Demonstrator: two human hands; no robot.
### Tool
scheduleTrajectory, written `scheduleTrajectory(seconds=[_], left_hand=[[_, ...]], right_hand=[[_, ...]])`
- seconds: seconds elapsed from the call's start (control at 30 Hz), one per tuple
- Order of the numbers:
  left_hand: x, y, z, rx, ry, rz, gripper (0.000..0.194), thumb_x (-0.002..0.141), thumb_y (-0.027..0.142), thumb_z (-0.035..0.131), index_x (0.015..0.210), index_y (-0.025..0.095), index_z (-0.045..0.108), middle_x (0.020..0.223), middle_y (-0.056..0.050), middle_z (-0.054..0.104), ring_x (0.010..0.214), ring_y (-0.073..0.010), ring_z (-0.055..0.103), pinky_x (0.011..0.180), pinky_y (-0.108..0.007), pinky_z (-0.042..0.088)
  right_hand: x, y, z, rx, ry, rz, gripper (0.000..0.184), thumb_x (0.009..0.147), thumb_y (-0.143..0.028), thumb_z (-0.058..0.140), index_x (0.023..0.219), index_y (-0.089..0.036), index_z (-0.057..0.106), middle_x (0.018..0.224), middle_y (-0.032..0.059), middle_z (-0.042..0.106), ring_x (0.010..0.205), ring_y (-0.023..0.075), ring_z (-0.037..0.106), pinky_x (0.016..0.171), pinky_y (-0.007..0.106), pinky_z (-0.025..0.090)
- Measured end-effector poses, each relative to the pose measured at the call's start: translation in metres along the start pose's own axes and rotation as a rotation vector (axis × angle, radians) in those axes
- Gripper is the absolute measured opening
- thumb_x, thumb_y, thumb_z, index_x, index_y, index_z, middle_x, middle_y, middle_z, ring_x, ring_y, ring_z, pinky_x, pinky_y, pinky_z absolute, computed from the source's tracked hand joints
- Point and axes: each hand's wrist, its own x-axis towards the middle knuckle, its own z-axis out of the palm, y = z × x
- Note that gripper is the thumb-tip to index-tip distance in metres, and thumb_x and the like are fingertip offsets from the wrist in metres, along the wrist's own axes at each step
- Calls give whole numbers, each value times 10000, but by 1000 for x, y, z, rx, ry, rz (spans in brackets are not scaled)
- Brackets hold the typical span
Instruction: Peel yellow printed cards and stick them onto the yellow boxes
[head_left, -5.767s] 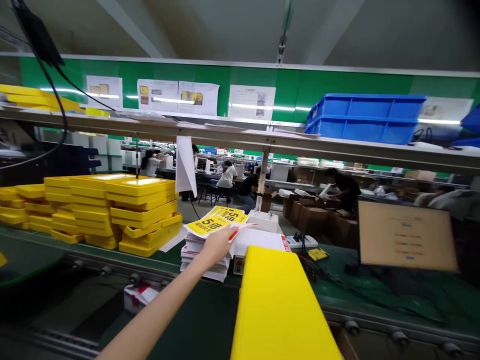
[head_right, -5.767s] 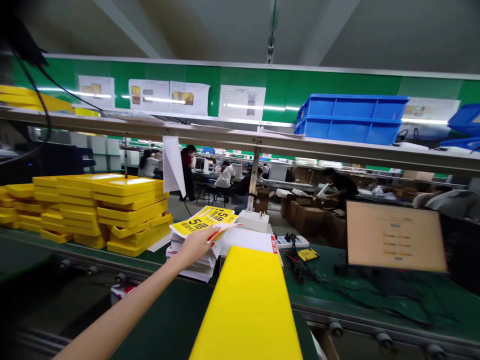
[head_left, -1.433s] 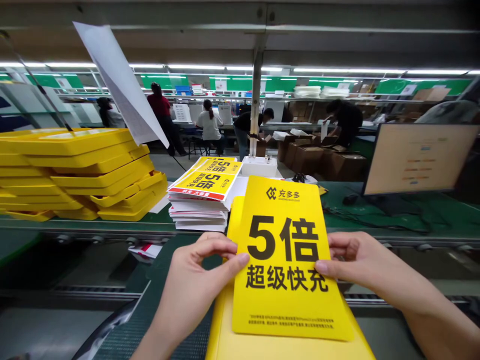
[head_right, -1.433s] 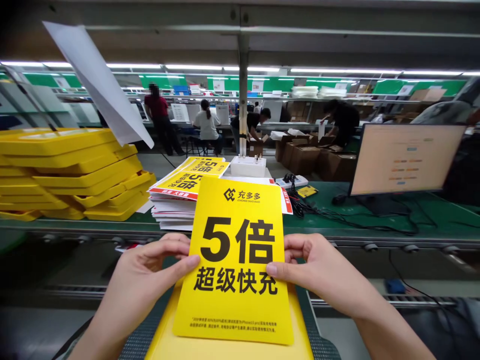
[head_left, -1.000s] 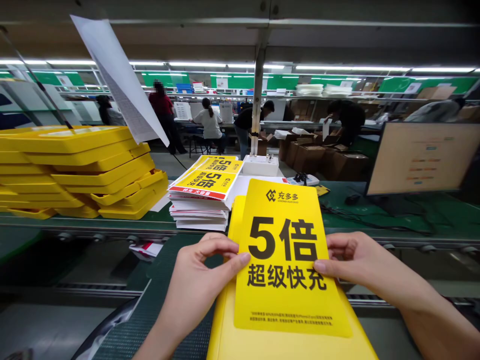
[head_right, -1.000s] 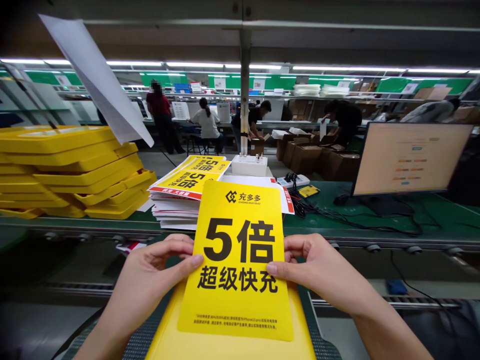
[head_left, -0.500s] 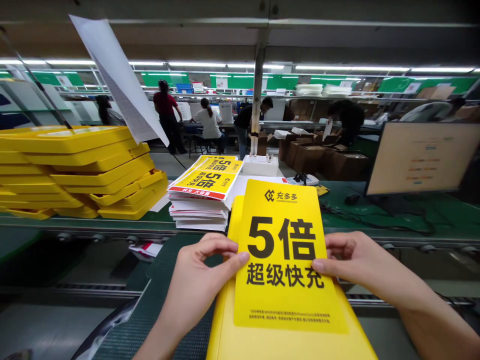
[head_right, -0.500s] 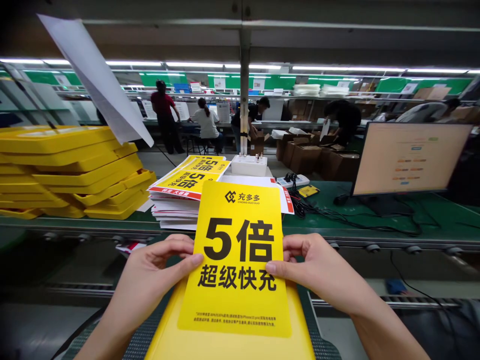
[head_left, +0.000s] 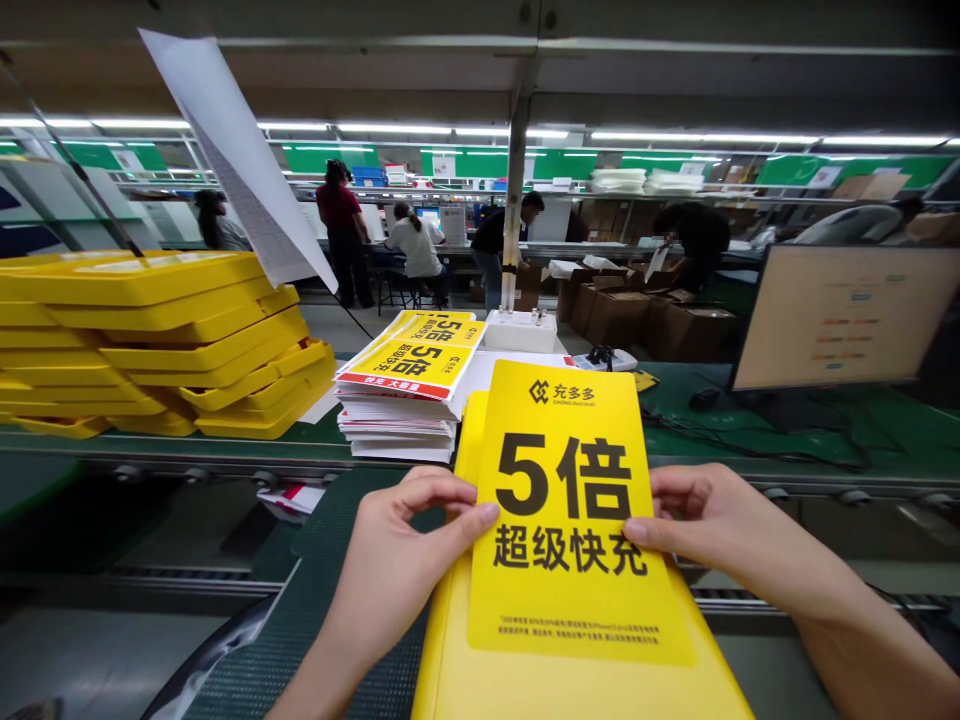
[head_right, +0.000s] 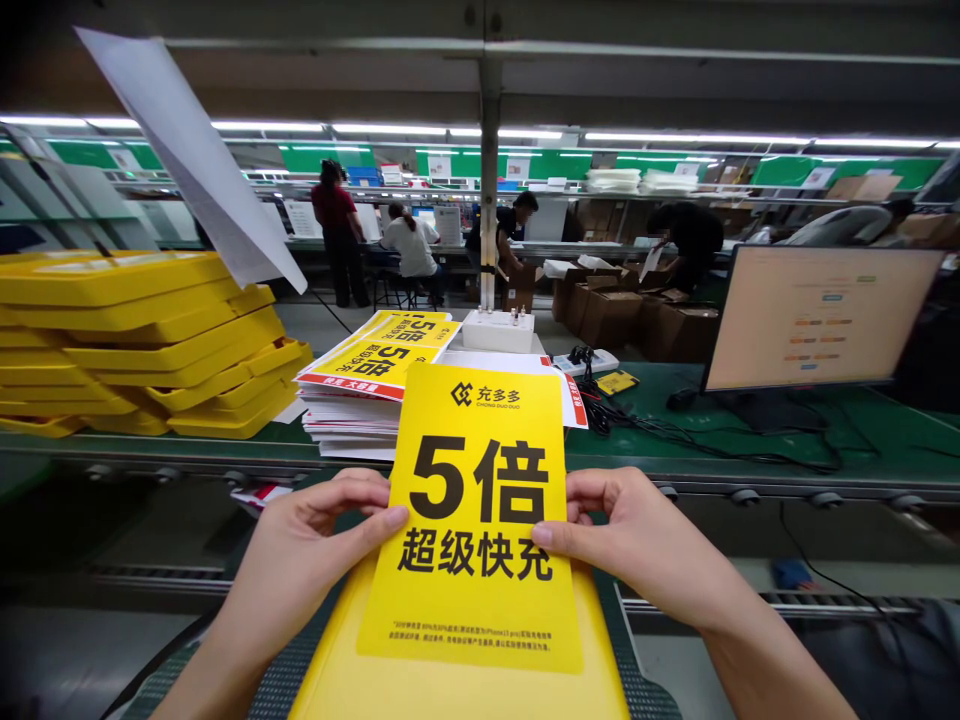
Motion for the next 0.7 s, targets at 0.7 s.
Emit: scheduleTrajectory(seconds=[0.7], left_hand=[[-3,-1,-3,100,-50,25,144,701,331,740,685,210,664,826,-18,589,762,-168,574,619,-214,471]], right_hand=[[-5,-24,-17,-951,845,-387,597,807,-573,443,1334,-300,380,1315,110,536,1102,347,539,880,528,456]])
